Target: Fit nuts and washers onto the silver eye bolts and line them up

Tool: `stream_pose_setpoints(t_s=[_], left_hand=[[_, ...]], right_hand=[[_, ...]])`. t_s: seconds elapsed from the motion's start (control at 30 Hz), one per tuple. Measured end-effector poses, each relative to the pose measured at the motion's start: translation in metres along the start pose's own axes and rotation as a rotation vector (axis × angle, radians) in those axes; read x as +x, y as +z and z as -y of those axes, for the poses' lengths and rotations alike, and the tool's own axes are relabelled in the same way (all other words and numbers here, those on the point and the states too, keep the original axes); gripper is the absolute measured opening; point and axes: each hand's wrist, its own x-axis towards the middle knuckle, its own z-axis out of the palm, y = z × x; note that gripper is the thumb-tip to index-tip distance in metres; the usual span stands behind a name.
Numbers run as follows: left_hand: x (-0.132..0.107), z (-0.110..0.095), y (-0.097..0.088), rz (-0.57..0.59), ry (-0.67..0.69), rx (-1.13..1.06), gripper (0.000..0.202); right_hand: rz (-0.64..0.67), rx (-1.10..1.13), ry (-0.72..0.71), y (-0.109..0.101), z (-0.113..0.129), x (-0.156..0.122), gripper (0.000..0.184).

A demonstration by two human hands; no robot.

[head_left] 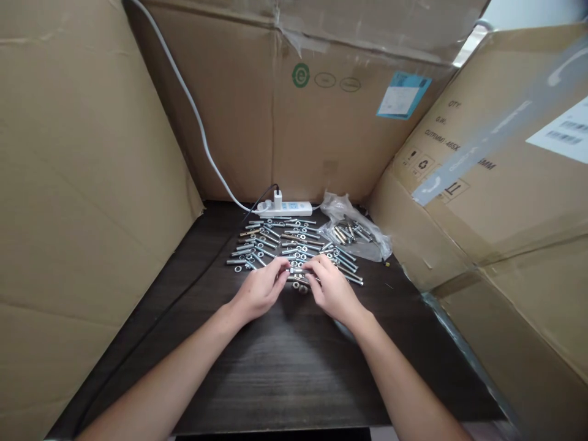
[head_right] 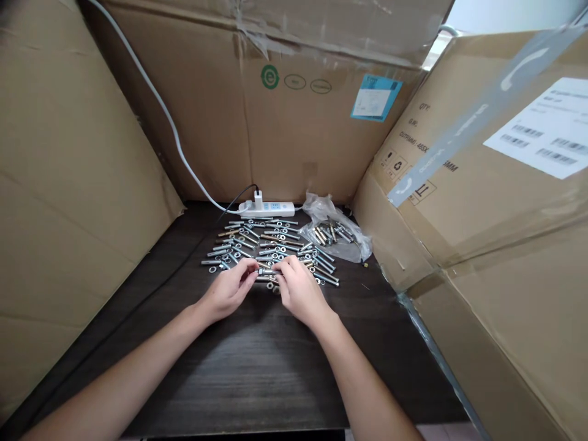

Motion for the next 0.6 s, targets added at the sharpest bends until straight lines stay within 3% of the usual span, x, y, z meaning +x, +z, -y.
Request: stream_pose_setpoints(t_s=[0.37, 0.6], left_hand=[[-0.003, -0.007, 0.003, 0.055, 0.031, -0.038, 0.023], [-0.006, -0.012, 0.002, 0.107, 0.085, -0.086, 0.028]], right_hand=[[0.064, 0.071, 0.149, 0.006, 0.007, -0.009, 0.015], [0.129, 0.141, 0.135, 0.007, 0.012, -0.011, 0.024]])
